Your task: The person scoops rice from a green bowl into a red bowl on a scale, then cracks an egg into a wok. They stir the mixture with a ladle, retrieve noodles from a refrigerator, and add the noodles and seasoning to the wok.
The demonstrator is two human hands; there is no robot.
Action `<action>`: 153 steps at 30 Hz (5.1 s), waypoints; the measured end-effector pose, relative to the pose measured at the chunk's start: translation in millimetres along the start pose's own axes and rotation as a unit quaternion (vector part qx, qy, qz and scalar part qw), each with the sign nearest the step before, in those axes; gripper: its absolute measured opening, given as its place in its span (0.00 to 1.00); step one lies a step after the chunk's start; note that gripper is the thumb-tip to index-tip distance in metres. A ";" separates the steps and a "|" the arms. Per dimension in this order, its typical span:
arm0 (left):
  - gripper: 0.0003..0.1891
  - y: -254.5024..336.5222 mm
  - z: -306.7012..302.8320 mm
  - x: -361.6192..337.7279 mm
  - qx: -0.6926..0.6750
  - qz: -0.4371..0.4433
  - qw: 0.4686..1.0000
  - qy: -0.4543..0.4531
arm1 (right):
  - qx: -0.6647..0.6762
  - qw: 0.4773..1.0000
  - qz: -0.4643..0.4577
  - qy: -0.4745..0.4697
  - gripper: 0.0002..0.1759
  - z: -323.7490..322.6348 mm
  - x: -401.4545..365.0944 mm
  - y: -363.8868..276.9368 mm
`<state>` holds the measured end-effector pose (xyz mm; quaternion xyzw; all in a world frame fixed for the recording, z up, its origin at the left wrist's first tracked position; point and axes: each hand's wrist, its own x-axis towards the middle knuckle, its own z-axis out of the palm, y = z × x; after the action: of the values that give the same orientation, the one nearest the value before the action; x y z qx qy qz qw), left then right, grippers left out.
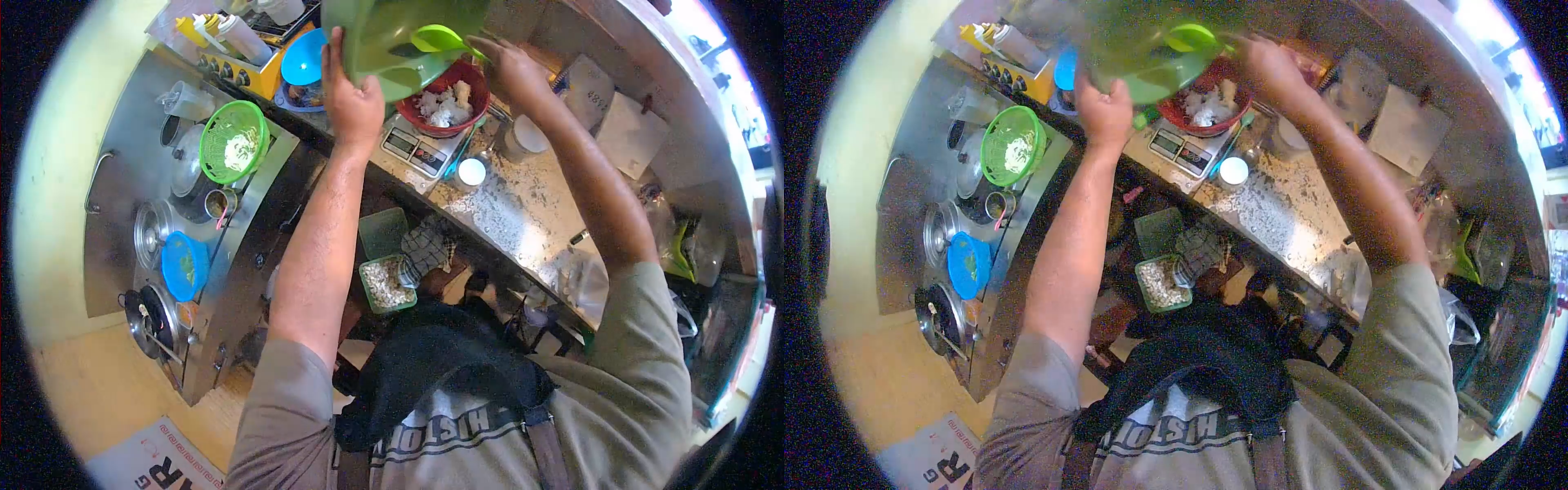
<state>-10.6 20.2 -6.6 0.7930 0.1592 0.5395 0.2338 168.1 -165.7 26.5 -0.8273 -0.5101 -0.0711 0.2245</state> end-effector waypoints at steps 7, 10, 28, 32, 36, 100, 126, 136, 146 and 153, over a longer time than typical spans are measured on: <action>0.25 1.4 -43.9 -30.0 -0.147 -0.253 0.951 0.096 | 0.127 0.990 0.003 -0.061 0.25 20.7 15.6 -60.5; 0.25 -14.9 -68.6 -54.9 -0.231 -0.319 0.909 0.136 | 0.138 0.982 -0.038 -0.126 0.24 34.6 20.4 -93.7; 0.28 53.5 -241.1 -309.6 -0.217 -0.686 0.690 0.086 | -0.179 0.936 -0.011 -0.304 0.17 141.3 20.8 -5.0; 0.23 68.1 -234.4 -343.9 -0.259 -0.671 0.677 0.155 | 0.010 0.975 0.066 -0.212 0.15 142.8 28.0 24.0; 0.24 49.1 -242.8 -391.4 -0.202 -0.643 0.737 0.048 | 0.277 0.920 0.172 -0.217 0.12 106.7 34.2 32.2; 0.27 42.0 -212.6 -367.5 -0.279 -0.666 0.691 -0.034 | 0.189 0.883 0.008 -0.429 0.22 74.1 -99.1 -144.8; 0.28 -150.3 77.3 -537.4 -0.205 -0.673 0.649 -0.290 | 0.161 0.976 0.095 -0.115 0.12 103.4 -151.8 -131.8; 0.21 -167.7 24.6 -515.8 -0.200 -0.676 0.643 -0.298 | 0.011 0.951 0.046 -0.305 0.11 213.2 -192.3 -128.2; 0.25 2.7 -295.8 -276.7 0.285 -0.310 0.881 -0.216 | -0.009 0.993 0.107 -0.042 0.18 253.9 138.7 -93.4; 0.39 57.2 -366.2 -407.9 0.167 -0.601 0.782 -0.019 | -0.110 0.968 -0.139 -0.175 0.28 349.9 215.2 -1.5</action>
<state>-500.9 -160.9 -181.2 0.5736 0.6864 0.2392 0.3778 228.8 165.0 -209.6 -0.7675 -0.6403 -0.0117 0.0270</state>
